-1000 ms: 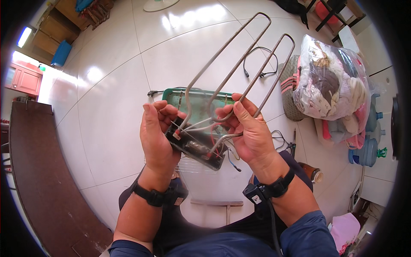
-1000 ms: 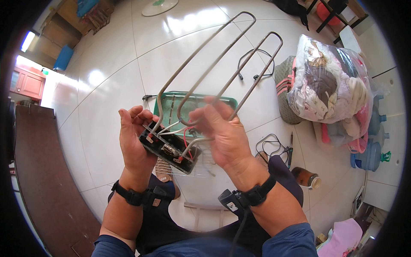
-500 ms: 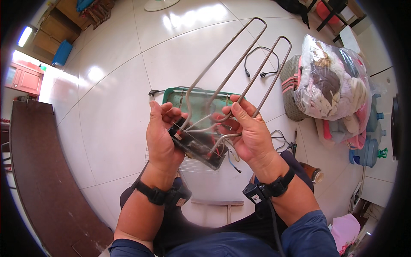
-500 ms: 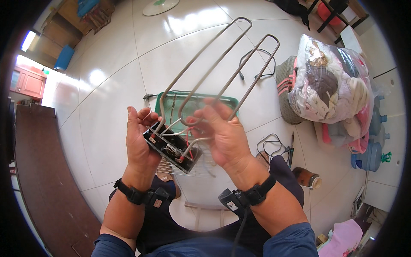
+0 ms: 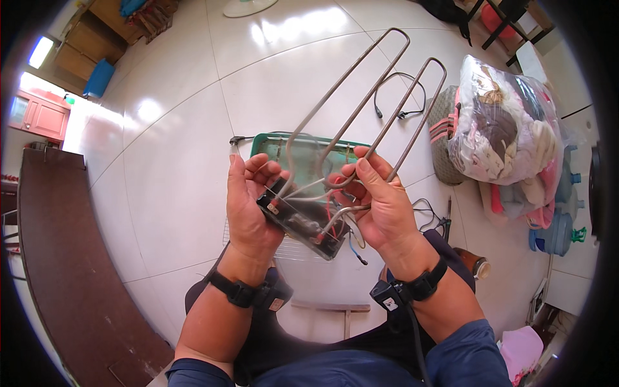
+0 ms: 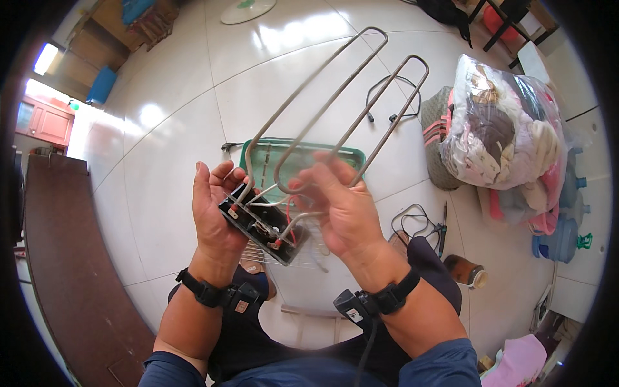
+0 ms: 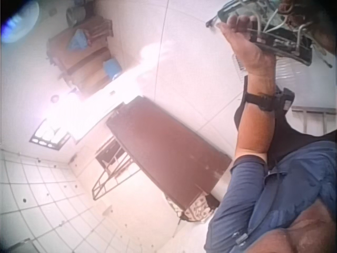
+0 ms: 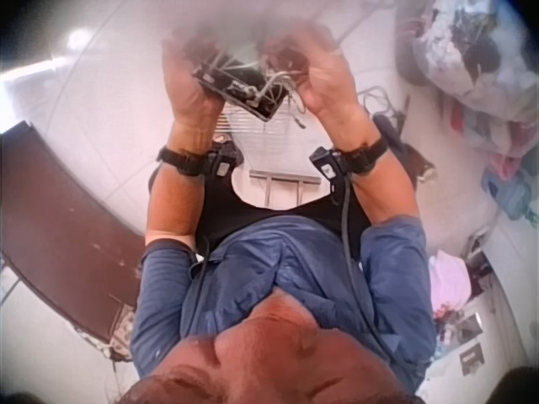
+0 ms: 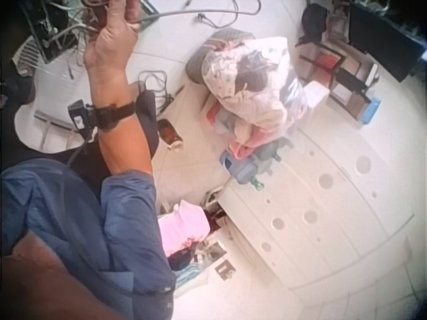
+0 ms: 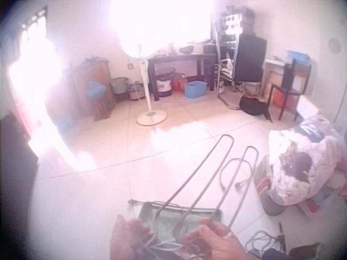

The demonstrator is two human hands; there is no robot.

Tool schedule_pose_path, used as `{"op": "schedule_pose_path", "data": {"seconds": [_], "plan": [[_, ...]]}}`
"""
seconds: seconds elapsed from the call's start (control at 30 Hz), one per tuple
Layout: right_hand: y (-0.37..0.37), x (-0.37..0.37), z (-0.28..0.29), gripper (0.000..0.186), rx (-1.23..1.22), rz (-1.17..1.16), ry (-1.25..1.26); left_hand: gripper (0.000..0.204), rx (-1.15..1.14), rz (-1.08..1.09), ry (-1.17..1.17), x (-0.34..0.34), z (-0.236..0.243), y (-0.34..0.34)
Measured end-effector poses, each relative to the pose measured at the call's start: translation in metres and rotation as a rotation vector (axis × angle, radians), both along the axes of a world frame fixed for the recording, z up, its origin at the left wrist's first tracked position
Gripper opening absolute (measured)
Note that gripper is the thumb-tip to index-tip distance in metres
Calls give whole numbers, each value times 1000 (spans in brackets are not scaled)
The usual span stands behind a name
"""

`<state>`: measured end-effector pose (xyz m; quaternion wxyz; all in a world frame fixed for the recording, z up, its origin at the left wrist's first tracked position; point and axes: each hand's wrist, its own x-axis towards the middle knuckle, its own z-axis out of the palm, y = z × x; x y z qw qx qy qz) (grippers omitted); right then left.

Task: The person assembles an electric grill by handling a heating element and inserting it into a green plastic base.

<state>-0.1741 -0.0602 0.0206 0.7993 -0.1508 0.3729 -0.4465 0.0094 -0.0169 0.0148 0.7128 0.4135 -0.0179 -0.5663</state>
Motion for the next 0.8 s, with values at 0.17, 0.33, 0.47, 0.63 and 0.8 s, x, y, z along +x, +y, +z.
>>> {"op": "schedule_pose_path", "data": {"seconds": [0.17, 0.33, 0.47, 0.63, 0.8], "plan": [[-3, -3, 2, 24, -30, -1, 0, 45, -17, -18, -6, -1, 0, 0], [-7, -5, 6, 23, -50, -21, -16, 43, -34, -29, -2, -2, 3, 0], [-9, -6, 1, 23, -105, -38, -5, 43, -38, -24, -14, -3, 5, 0], [-10, -5, 0, 24, -120, -42, 28, 42, -56, -31, -8, 0, 3, 1], [-11, -5, 1, 26, -160, -59, 65, 42, -72, -36, -2, 0, 3, 1]]}}
